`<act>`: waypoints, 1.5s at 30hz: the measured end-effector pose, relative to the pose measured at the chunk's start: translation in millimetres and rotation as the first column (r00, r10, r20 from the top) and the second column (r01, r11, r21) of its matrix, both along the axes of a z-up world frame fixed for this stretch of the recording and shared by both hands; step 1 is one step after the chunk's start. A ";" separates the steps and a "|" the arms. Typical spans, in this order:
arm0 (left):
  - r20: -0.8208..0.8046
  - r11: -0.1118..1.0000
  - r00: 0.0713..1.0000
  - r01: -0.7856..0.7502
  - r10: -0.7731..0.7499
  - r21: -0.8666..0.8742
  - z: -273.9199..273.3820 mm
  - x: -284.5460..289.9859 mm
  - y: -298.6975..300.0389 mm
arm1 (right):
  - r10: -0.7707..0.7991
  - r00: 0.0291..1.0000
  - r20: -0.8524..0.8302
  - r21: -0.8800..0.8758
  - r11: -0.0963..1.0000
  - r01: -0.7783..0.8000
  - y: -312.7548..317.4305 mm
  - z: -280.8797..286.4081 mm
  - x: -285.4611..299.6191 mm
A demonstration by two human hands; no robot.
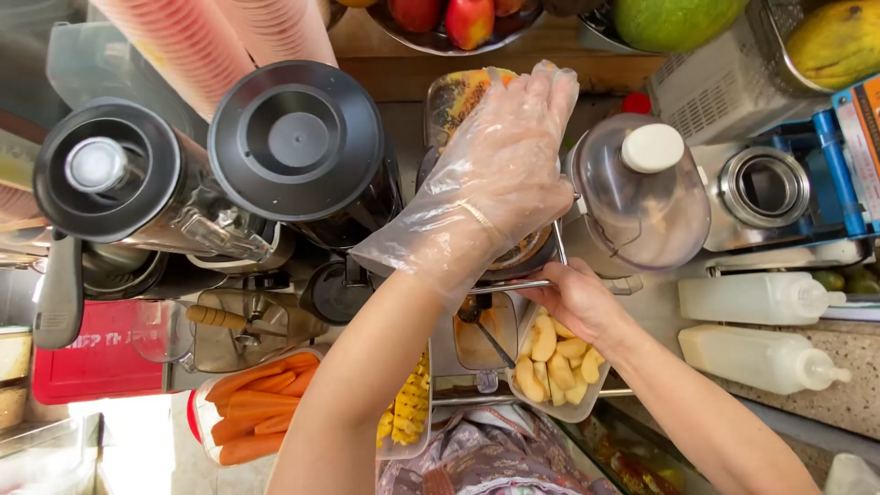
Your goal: The recorder prepares juice by putting carrots, pineapples, and apples into a commercial juicer.
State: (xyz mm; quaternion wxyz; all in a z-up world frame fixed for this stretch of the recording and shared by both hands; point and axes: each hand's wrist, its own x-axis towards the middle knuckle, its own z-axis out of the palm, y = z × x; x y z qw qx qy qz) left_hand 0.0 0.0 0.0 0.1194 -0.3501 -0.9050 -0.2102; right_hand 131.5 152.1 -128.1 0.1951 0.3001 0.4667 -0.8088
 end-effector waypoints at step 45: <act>0.654 0.099 0.642 -0.679 -0.400 0.727 -73.9 97.1 -85.5 | 0.683 0.415 -0.601 0.797 0.551 0.247 4.5 104.7 -251.3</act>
